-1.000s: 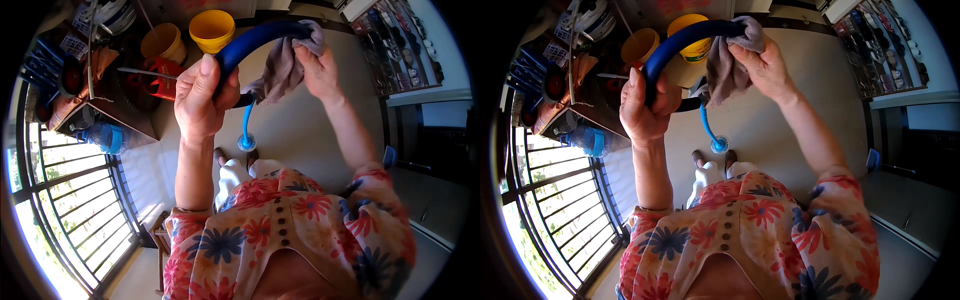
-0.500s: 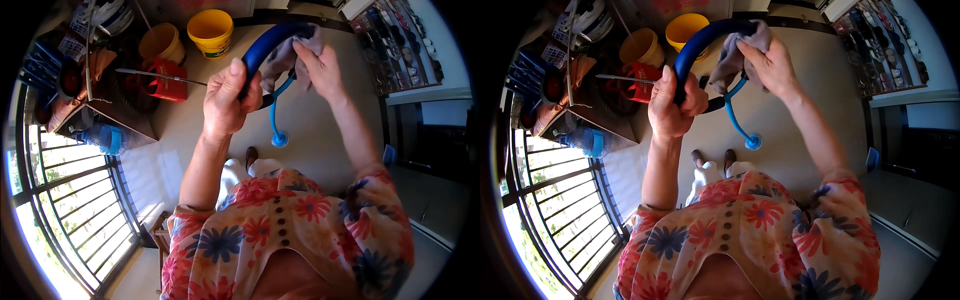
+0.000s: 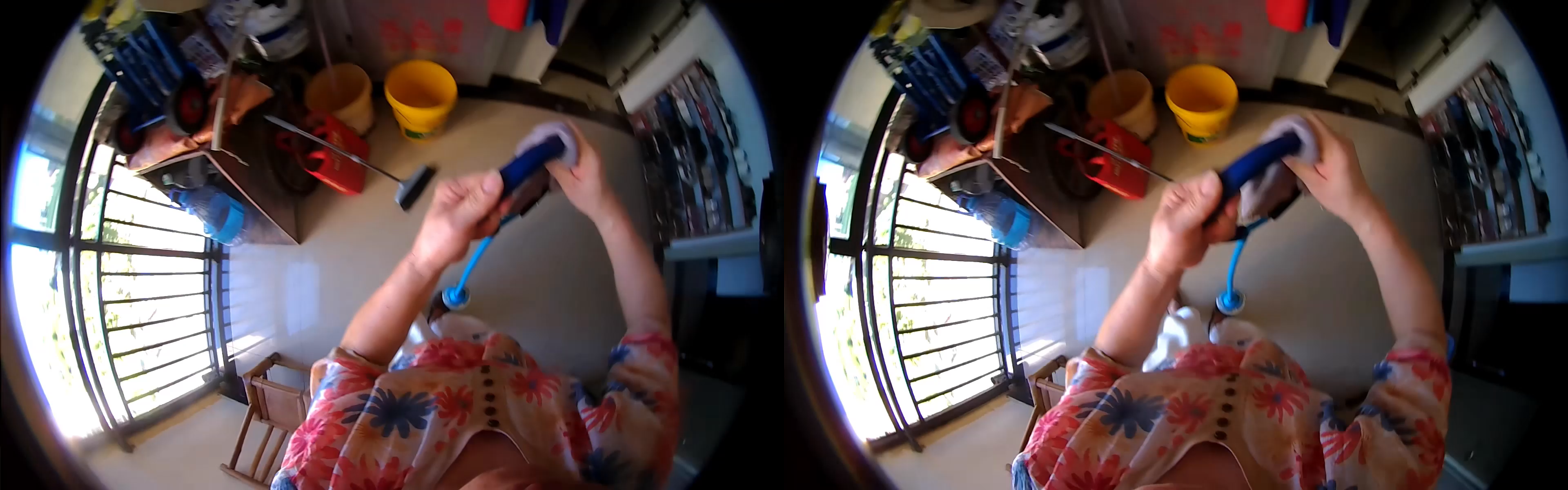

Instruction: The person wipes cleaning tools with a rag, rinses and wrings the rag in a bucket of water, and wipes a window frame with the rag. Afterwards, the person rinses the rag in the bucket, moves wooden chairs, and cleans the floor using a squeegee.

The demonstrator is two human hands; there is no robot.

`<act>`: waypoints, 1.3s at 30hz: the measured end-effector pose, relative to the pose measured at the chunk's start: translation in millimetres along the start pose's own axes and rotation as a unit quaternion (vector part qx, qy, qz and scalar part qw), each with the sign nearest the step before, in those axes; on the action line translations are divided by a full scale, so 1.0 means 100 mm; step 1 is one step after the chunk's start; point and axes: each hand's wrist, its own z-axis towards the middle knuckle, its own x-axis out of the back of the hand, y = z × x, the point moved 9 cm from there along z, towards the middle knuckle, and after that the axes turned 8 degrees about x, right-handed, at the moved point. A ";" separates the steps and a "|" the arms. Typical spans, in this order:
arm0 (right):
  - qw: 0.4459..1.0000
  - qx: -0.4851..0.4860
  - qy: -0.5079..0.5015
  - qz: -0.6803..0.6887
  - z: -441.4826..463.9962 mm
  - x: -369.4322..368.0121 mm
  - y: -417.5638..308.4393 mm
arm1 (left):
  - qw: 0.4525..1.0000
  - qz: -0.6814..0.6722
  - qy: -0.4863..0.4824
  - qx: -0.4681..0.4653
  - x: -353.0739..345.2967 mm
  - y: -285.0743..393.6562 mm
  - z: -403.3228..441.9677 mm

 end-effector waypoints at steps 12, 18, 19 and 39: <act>0.976 -0.141 -0.012 0.164 -0.71 -1.06 0.38 | 0.983 -0.038 -0.039 -0.175 -0.02 1.00 -0.04; 0.987 -0.122 -0.105 0.031 -0.77 -1.38 0.74 | 0.972 -0.037 -0.052 -0.224 0.11 1.63 -0.17; 0.981 -0.150 -0.123 0.033 -0.76 -1.44 0.80 | 0.972 -0.012 -0.038 -0.232 0.16 1.75 -0.20; 0.988 -0.128 -0.087 0.000 0.78 -2.02 1.93 | 0.935 0.180 0.061 -0.298 1.56 3.26 0.81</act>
